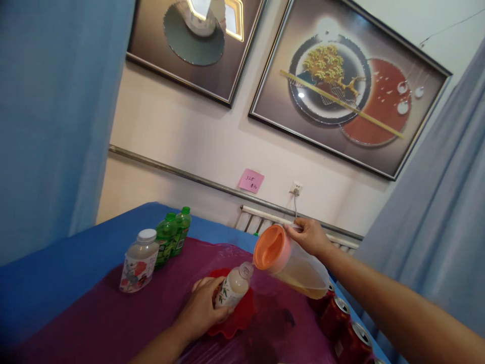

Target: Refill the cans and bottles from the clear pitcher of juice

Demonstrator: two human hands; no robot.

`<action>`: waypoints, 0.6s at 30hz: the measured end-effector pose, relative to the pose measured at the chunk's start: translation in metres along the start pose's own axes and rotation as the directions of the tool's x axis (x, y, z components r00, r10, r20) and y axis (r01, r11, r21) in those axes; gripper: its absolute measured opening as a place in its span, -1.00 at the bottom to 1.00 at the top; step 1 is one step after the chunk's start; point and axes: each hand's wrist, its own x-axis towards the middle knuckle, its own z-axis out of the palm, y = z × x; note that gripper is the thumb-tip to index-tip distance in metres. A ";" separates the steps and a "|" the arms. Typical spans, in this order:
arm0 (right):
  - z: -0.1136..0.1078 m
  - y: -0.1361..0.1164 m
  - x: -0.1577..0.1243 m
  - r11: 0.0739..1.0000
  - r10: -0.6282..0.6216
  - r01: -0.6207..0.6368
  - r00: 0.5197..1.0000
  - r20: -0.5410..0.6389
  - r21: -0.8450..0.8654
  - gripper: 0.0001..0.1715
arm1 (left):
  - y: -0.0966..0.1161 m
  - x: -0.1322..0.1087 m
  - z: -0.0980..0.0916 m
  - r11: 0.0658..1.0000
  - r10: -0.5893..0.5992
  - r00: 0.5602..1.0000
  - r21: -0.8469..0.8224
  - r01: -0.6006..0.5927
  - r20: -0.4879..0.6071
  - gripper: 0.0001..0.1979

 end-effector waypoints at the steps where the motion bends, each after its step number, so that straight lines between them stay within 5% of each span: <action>1: 0.000 0.000 0.000 1.000 -0.001 0.001 1.000 -0.003 -0.005 -0.39 | 0.000 0.000 0.000 1.000 0.001 1.000 -0.001 -0.001 -0.001 -0.44; 18: 0.002 0.000 -0.003 1.000 -0.003 0.003 1.000 -0.007 0.001 -0.38 | 0.000 0.000 0.001 1.000 -0.006 1.000 0.018 0.006 0.004 -0.40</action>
